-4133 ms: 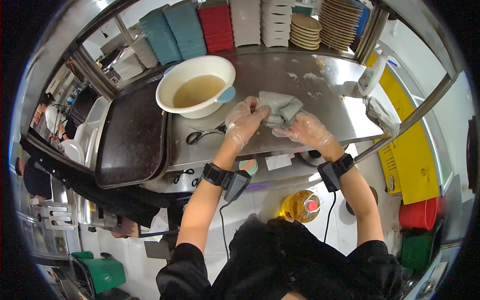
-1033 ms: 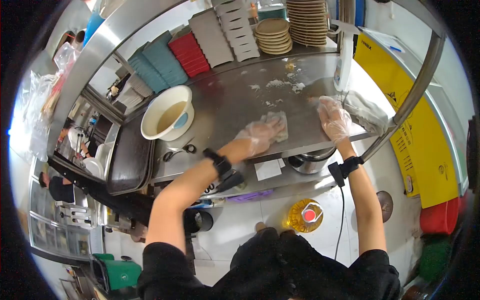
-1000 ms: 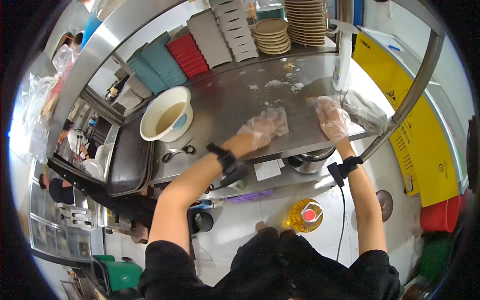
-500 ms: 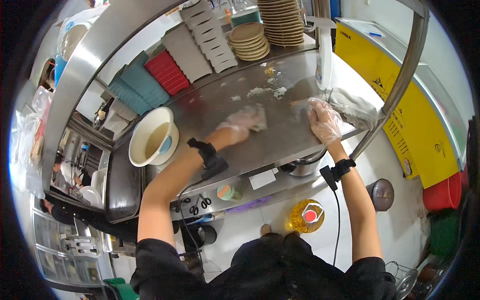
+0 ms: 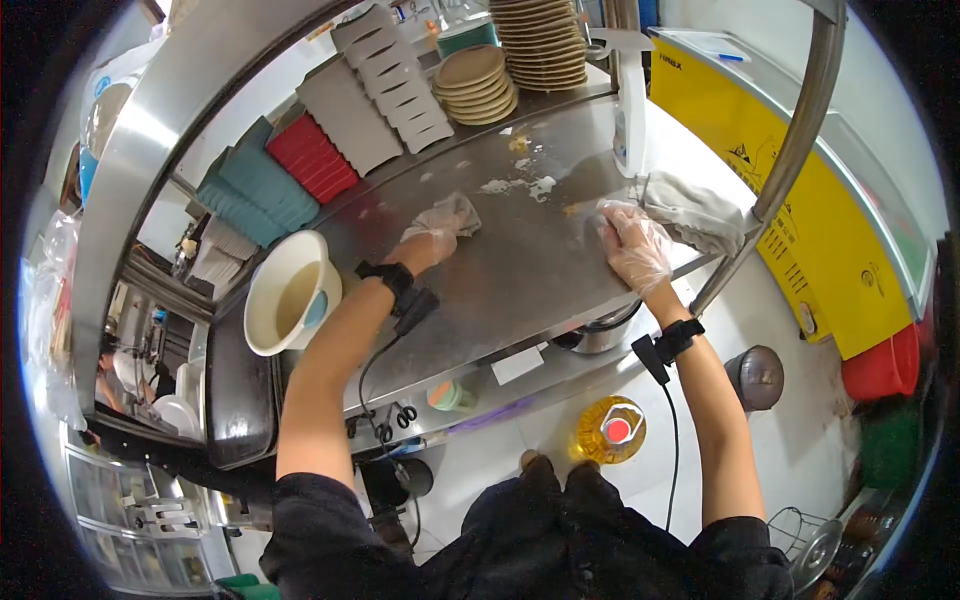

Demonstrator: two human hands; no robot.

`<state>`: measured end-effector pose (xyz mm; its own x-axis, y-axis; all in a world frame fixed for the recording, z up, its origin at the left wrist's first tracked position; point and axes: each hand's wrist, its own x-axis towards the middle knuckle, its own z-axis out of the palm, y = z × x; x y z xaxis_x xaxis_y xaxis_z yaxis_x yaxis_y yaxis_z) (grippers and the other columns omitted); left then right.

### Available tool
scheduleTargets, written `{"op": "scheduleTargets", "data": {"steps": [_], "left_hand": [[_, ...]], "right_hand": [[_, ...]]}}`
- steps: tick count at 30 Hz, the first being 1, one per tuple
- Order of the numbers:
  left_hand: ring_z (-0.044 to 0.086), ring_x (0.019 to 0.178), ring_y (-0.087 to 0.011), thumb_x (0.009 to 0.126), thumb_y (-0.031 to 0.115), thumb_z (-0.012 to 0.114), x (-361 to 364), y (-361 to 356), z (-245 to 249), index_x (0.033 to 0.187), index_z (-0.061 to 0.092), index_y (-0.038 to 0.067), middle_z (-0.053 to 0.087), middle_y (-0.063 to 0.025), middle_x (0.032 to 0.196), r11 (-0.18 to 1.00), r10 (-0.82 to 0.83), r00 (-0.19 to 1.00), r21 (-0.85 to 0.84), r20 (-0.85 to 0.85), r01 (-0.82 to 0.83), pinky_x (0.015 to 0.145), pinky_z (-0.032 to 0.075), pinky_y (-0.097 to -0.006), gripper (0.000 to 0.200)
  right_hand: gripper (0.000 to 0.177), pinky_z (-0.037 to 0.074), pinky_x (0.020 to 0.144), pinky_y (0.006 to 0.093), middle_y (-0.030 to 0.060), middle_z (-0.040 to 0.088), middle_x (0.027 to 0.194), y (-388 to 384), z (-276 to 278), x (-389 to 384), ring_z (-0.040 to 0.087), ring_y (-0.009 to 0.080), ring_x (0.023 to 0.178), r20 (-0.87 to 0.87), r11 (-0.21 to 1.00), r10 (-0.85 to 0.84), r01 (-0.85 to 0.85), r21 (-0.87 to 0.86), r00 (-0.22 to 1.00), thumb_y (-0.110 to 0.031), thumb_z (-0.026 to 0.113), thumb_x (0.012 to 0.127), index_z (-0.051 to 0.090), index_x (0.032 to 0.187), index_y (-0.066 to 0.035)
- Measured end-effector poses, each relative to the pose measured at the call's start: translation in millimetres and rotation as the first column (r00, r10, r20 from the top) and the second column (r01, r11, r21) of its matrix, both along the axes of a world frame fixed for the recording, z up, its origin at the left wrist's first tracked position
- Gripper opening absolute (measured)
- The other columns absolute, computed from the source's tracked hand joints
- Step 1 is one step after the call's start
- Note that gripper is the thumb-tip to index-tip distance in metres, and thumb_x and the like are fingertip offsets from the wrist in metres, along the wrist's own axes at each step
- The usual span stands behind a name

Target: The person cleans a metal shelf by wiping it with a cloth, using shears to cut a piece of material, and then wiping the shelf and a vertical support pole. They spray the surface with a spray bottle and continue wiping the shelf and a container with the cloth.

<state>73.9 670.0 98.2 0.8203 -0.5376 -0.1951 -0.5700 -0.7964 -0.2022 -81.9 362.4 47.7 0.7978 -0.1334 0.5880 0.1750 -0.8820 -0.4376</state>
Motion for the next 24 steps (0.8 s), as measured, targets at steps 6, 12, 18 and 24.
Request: {"op": "scheduleTargets", "data": {"steps": [6,12,18,24], "left_hand": [[0.059,0.116,-0.0333,0.073,-0.008,0.052,-93,-65,18,0.144,0.042,0.014,0.042,-0.0129,0.148,0.892,-0.45,0.889,-0.083,-0.082,0.444,0.098,0.053,-0.0402,0.075],[0.053,0.126,-0.0307,0.084,-0.007,0.047,-39,-116,-12,0.139,0.046,0.011,0.043,-0.011,0.149,0.785,-0.573,0.814,-0.224,0.091,0.577,0.106,0.047,-0.036,0.058],[0.057,0.122,-0.0288,0.084,-0.005,0.048,18,-146,-15,0.128,0.056,0.008,0.059,-0.0113,0.129,0.973,-0.154,0.987,-0.185,-0.056,0.141,0.106,0.047,-0.0346,0.047],[0.055,0.122,-0.0324,0.075,-0.011,0.047,-115,-115,55,0.146,0.035,0.015,0.053,-0.0128,0.133,0.971,-0.239,0.919,-0.069,-0.313,0.229,0.106,0.047,-0.0402,0.077]], "right_hand": [[0.035,0.052,0.084,0.0444,0.0112,0.068,0.11,-4,-8,7,0.065,0.0335,0.098,0.016,0.995,0.087,-0.086,-0.056,0.996,-0.013,0.059,0.087,0.063,0.122,-0.014],[0.045,0.052,0.081,0.0456,0.0123,0.065,0.114,-5,-7,6,0.064,0.0346,0.095,-0.001,0.996,0.085,-0.085,-0.003,0.996,-0.013,0.059,0.088,0.055,0.132,-0.017],[0.048,0.051,0.083,0.0451,0.0119,0.065,0.114,-5,-11,6,0.064,0.0343,0.098,0.011,0.999,0.013,-0.012,-0.053,1.0,-0.015,0.059,0.089,0.053,0.136,-0.018],[0.047,0.051,0.085,0.0445,0.0131,0.065,0.115,-3,-3,4,0.063,0.0338,0.101,-0.096,0.999,0.036,-0.038,-0.018,0.995,-0.015,0.06,0.089,0.053,0.135,-0.016]]}}
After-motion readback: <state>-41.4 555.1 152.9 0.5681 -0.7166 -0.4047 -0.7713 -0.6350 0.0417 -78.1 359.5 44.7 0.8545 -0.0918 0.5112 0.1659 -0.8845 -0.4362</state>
